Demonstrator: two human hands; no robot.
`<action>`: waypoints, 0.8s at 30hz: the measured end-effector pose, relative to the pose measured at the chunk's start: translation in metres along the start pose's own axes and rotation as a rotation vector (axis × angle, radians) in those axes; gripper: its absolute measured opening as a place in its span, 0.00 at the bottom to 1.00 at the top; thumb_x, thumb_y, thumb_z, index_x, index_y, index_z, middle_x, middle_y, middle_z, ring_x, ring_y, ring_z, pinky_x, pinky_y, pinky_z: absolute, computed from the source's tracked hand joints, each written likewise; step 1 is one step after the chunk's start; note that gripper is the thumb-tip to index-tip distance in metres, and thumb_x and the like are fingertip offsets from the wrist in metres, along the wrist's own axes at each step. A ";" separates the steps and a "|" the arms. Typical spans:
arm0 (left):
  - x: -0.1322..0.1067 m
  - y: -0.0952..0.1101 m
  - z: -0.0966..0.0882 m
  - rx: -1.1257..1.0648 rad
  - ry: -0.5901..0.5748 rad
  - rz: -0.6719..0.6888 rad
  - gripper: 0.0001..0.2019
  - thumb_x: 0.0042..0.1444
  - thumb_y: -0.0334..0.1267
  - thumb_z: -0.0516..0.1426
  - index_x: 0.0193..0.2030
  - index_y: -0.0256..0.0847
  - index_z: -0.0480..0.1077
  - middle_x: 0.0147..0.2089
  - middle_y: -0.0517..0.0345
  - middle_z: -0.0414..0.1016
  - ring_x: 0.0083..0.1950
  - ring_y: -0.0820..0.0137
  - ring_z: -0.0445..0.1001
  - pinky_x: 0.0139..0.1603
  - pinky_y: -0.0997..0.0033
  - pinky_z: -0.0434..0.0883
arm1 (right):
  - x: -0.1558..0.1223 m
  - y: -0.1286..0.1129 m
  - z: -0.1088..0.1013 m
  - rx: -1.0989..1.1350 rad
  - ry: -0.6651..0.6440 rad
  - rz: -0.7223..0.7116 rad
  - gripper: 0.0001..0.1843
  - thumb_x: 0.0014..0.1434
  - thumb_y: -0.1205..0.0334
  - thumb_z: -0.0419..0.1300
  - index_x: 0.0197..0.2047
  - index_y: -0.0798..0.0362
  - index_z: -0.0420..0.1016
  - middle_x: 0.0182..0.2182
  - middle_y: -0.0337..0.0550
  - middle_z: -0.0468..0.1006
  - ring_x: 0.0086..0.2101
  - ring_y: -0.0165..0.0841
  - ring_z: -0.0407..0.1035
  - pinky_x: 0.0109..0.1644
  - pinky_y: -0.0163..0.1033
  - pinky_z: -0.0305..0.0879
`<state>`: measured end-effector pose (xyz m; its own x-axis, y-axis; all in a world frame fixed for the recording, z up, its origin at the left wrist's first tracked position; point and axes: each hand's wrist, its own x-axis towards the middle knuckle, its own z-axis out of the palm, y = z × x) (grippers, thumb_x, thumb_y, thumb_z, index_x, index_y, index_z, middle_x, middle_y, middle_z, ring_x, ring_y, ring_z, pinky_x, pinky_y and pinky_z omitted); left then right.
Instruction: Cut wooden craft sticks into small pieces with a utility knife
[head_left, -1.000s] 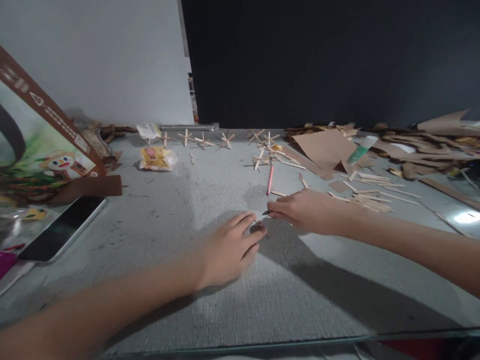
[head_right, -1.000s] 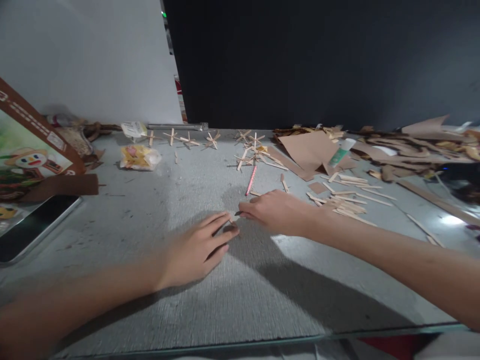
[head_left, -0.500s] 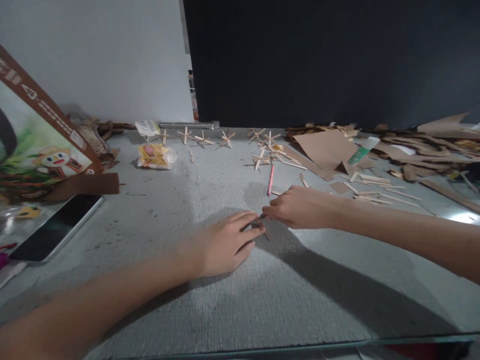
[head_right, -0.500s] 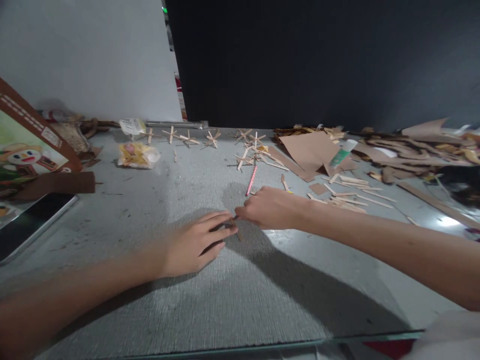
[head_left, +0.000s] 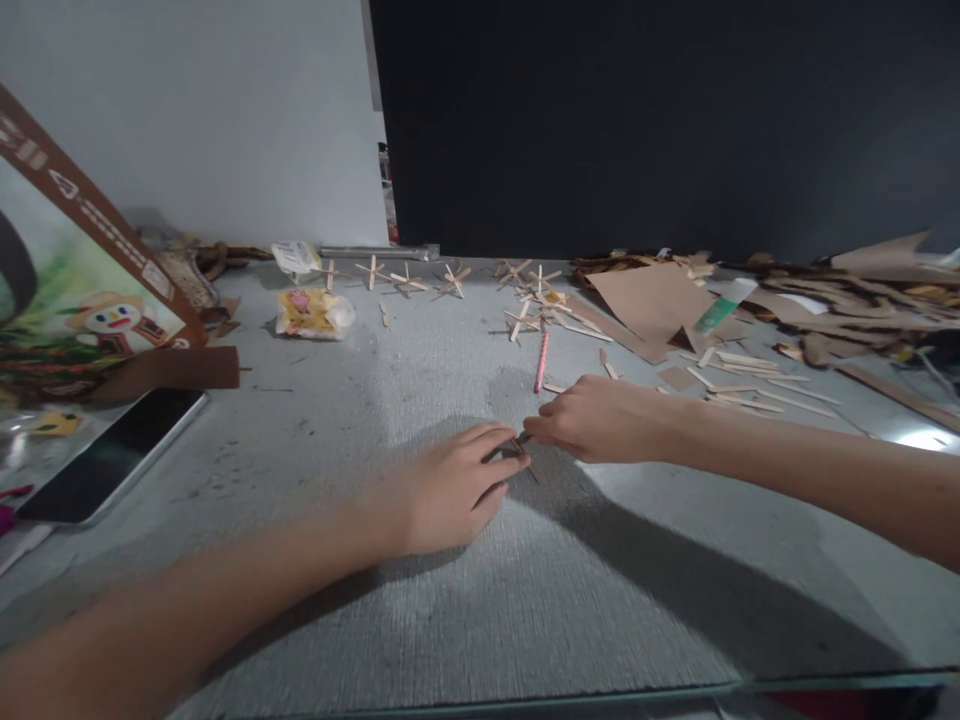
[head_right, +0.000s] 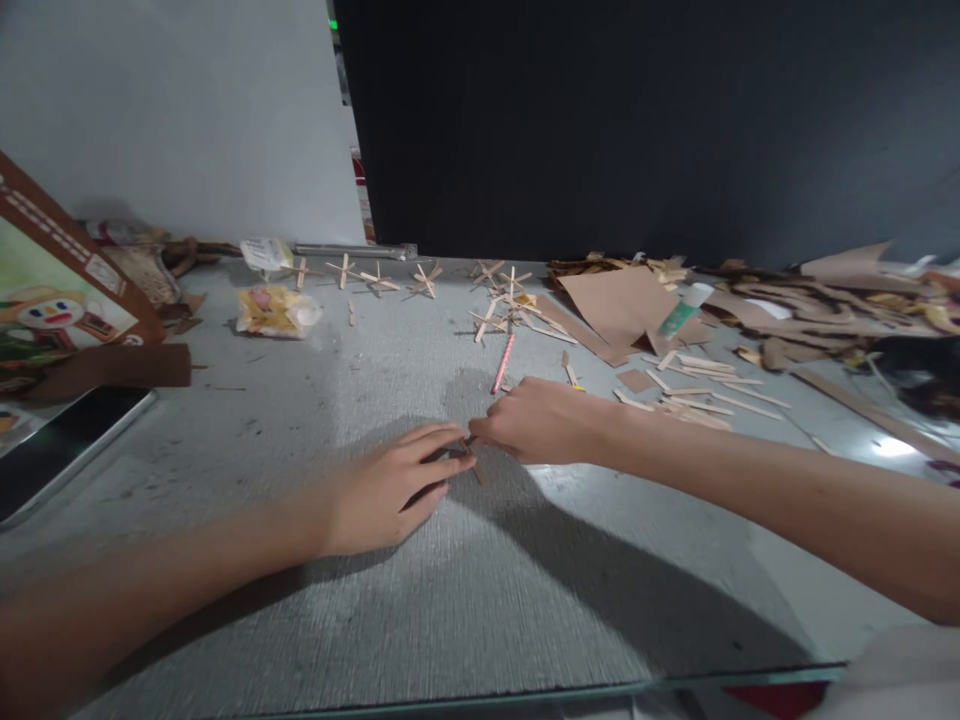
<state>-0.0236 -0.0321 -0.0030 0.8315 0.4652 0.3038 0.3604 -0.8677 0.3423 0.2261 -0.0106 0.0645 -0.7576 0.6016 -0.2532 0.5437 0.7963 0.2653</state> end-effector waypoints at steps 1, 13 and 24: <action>0.000 0.000 0.000 -0.003 0.002 0.001 0.20 0.72 0.34 0.52 0.66 0.43 0.75 0.72 0.44 0.71 0.77 0.56 0.64 0.75 0.46 0.69 | 0.000 0.000 0.000 0.000 -0.001 0.001 0.06 0.71 0.70 0.60 0.45 0.54 0.79 0.30 0.44 0.84 0.29 0.37 0.78 0.29 0.41 0.41; 0.000 0.000 0.001 0.005 0.003 0.001 0.20 0.72 0.32 0.52 0.65 0.41 0.75 0.72 0.42 0.71 0.77 0.55 0.65 0.75 0.44 0.69 | -0.001 0.000 -0.001 0.008 0.014 0.008 0.07 0.71 0.70 0.59 0.44 0.54 0.79 0.31 0.45 0.85 0.30 0.37 0.79 0.29 0.40 0.40; 0.001 0.001 -0.001 0.040 -0.001 0.018 0.19 0.72 0.32 0.51 0.65 0.38 0.75 0.71 0.40 0.71 0.76 0.54 0.65 0.74 0.44 0.70 | 0.000 -0.004 -0.003 -0.071 -0.006 -0.013 0.07 0.67 0.72 0.61 0.44 0.55 0.79 0.28 0.43 0.83 0.27 0.36 0.77 0.28 0.40 0.45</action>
<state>-0.0226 -0.0327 -0.0012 0.8384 0.4489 0.3092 0.3616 -0.8825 0.3007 0.2228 -0.0137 0.0662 -0.7621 0.5918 -0.2627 0.5068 0.7977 0.3269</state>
